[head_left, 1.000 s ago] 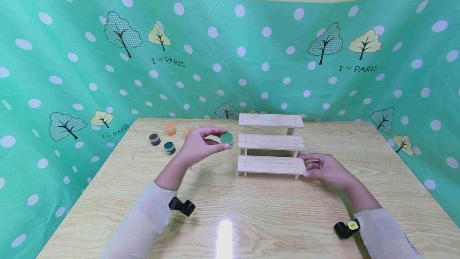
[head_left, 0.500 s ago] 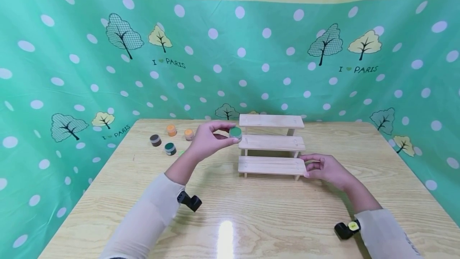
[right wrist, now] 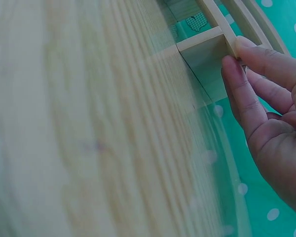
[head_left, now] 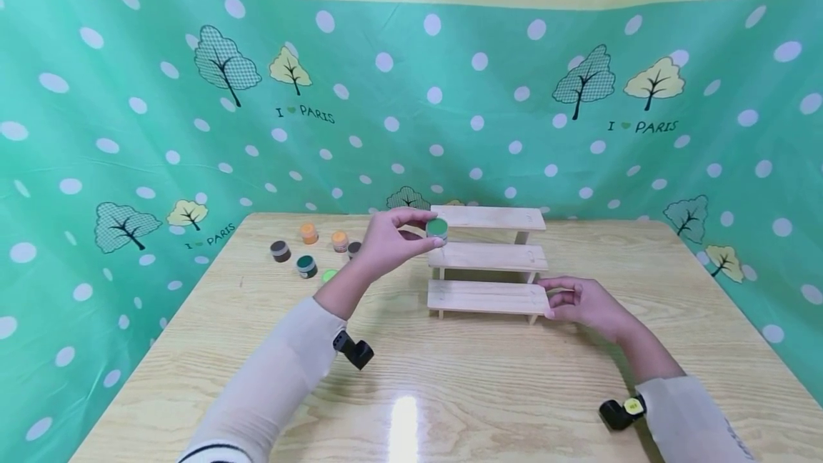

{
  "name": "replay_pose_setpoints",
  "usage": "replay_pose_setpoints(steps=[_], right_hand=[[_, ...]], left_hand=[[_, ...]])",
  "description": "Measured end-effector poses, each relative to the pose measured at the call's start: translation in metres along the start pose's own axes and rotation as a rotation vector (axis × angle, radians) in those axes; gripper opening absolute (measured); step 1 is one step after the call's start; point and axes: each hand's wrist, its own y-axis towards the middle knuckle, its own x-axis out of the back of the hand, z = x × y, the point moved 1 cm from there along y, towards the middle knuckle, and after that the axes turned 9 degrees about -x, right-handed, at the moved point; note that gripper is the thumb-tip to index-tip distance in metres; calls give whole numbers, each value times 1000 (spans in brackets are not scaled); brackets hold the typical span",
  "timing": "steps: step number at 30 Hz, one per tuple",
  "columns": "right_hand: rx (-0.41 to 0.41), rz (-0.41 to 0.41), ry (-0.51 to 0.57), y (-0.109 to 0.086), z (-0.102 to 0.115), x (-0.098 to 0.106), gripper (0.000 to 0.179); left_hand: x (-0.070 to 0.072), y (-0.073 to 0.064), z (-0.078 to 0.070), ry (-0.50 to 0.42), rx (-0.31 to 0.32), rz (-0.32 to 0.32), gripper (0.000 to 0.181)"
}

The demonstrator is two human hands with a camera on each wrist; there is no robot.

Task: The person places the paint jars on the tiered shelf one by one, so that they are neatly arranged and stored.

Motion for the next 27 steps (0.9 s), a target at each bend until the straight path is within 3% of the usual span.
replay_pose_setpoints(steps=[27], right_hand=[[-9, -2, 4, -4, 6, -1, 65]], left_hand=[[-11, 40, 13, 60, 18, -10, 41]])
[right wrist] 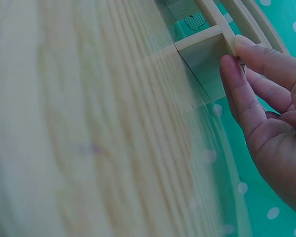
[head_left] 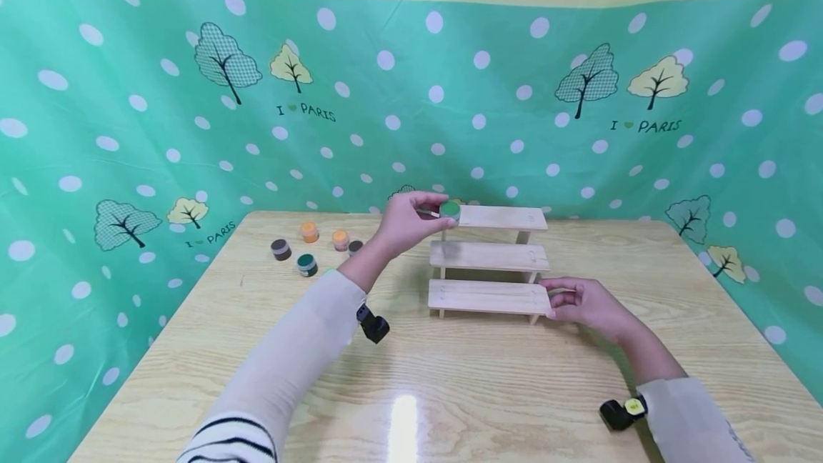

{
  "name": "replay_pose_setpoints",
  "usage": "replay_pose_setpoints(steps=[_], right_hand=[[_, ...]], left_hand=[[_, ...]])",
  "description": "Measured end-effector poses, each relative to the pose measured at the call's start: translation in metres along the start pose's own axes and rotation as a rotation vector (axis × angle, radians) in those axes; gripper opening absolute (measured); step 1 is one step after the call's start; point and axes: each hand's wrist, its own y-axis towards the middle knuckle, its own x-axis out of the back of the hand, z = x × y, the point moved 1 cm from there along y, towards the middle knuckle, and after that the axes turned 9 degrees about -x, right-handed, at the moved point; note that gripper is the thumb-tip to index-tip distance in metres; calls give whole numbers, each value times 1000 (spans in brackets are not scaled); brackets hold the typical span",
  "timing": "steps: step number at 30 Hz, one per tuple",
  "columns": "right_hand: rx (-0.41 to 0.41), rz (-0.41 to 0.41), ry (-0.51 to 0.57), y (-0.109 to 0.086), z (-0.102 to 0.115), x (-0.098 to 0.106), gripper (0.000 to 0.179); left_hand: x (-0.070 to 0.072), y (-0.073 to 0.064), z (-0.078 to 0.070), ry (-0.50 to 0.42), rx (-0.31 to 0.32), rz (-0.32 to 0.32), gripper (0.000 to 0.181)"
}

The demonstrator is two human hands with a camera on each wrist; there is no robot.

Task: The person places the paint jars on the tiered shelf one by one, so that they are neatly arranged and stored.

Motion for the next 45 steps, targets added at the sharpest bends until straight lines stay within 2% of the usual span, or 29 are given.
replay_pose_setpoints(steps=[12, 24, 32, 45], right_hand=[[-6, -1, 12, -2, -2, 0, 65], [11, 4, 14, -2, -2, 1, 65], [1, -7, 6, -2, -2, 2, 66], [-3, 1, 3, 0, 0, 1, 66]], left_hand=[[-6, 15, 8, -5, 50, 2, 45], [-13, 27, 18, 101, 62, -39, 40], [-17, 37, 21, 143, 58, -31, 47], [-16, 35, 25, 140, 51, -41, 41]])
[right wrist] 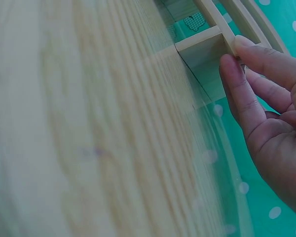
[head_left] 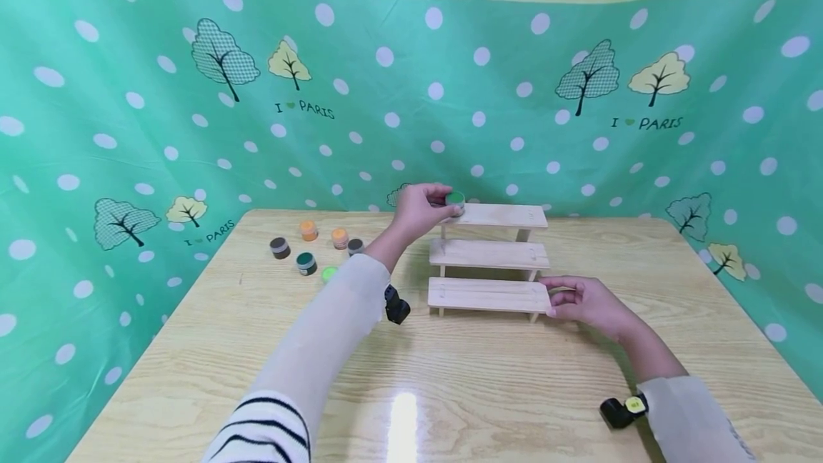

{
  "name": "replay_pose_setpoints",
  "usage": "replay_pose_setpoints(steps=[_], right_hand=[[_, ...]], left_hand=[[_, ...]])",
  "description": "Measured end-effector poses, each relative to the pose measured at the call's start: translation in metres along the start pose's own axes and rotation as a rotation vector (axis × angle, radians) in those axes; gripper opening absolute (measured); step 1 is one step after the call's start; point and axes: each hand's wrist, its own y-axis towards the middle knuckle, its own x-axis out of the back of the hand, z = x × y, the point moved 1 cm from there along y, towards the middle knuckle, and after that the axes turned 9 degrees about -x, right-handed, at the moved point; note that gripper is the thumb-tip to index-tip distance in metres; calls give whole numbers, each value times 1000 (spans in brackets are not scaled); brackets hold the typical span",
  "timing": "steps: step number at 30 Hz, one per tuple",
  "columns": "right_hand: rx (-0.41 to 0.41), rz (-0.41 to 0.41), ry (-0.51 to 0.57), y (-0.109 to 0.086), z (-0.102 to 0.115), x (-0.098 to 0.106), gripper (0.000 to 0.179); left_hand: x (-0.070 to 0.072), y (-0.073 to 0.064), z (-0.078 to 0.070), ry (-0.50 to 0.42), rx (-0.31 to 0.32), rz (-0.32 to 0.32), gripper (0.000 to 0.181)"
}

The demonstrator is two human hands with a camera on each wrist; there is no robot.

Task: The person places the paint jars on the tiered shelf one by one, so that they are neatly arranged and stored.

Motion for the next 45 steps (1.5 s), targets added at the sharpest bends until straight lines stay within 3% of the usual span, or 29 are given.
replay_pose_setpoints(steps=[5, 11, 17, 26, 37, 45], right_hand=[[6, -2, -4, 0, 0, 0, 65], [5, 12, 1, -1, -1, -1, 65], [14, 15, -3, -3, -2, -1, 65], [18, 15, -7, -2, -4, -2, 66], [25, 15, -4, -3, -3, -1, 66], [30, 12, -3, -3, 0, -2, 67]], left_hand=[[0, -2, 1, -38, -13, 3, 42], [1, -11, 1, -113, 15, -25, 42], [3, -20, 1, -105, 7, -50, 43], [14, -33, 3, -173, -14, -46, 46], [29, -53, -1, -261, 27, -16, 44], [37, -65, -4, -293, -39, -12, 45]])
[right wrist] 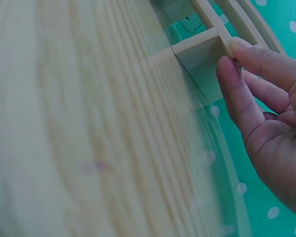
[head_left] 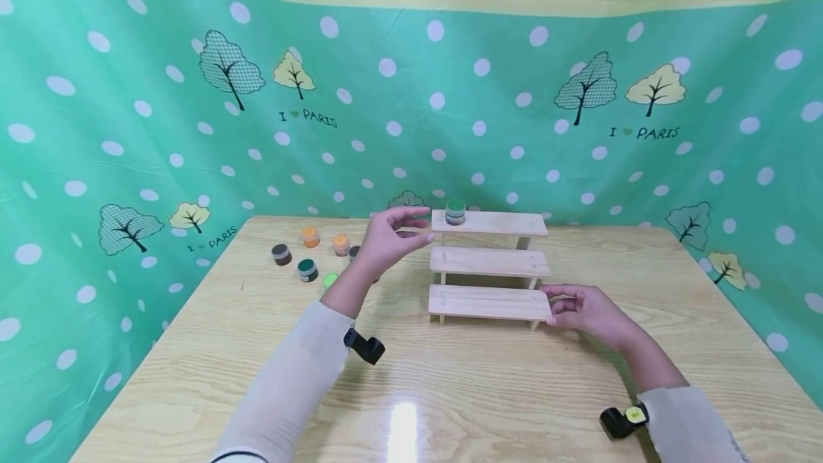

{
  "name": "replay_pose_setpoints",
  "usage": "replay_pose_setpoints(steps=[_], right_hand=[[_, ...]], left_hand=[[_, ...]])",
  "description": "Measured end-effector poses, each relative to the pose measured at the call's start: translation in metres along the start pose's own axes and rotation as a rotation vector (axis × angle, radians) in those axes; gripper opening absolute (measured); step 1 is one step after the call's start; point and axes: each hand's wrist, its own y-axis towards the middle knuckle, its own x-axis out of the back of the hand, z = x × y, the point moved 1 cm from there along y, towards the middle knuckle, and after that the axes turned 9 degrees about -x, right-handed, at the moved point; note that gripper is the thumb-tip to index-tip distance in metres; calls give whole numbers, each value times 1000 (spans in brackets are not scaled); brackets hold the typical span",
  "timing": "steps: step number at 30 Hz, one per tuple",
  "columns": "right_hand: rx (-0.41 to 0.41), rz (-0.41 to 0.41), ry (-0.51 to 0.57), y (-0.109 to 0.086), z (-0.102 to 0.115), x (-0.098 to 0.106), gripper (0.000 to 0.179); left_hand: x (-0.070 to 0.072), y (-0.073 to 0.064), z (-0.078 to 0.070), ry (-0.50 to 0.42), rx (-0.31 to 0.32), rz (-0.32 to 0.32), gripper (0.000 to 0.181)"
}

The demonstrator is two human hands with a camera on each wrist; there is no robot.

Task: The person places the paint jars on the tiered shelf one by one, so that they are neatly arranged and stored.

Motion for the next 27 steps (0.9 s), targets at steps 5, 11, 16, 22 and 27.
replay_pose_setpoints(steps=[5, 11, 16, 22, 27], right_hand=[[-2, 3, -5, 1, 0, 0, 67], [1, -5, 1, 1, 1, 0, 67], [-8, -14, -5, 2, 0, 0, 67], [4, -4, -9, 1, -2, 1, 65], [7, 1, -3, 1, -3, 0, 65]], left_hand=[[3, -8, -3, -38, -13, 8, 45], [8, -19, -7, -23, -20, -1, 43], [15, -27, -8, -12, -19, 4, 43], [26, -38, -10, 20, -18, -19, 43], [35, -46, -10, 37, -14, -42, 44]])
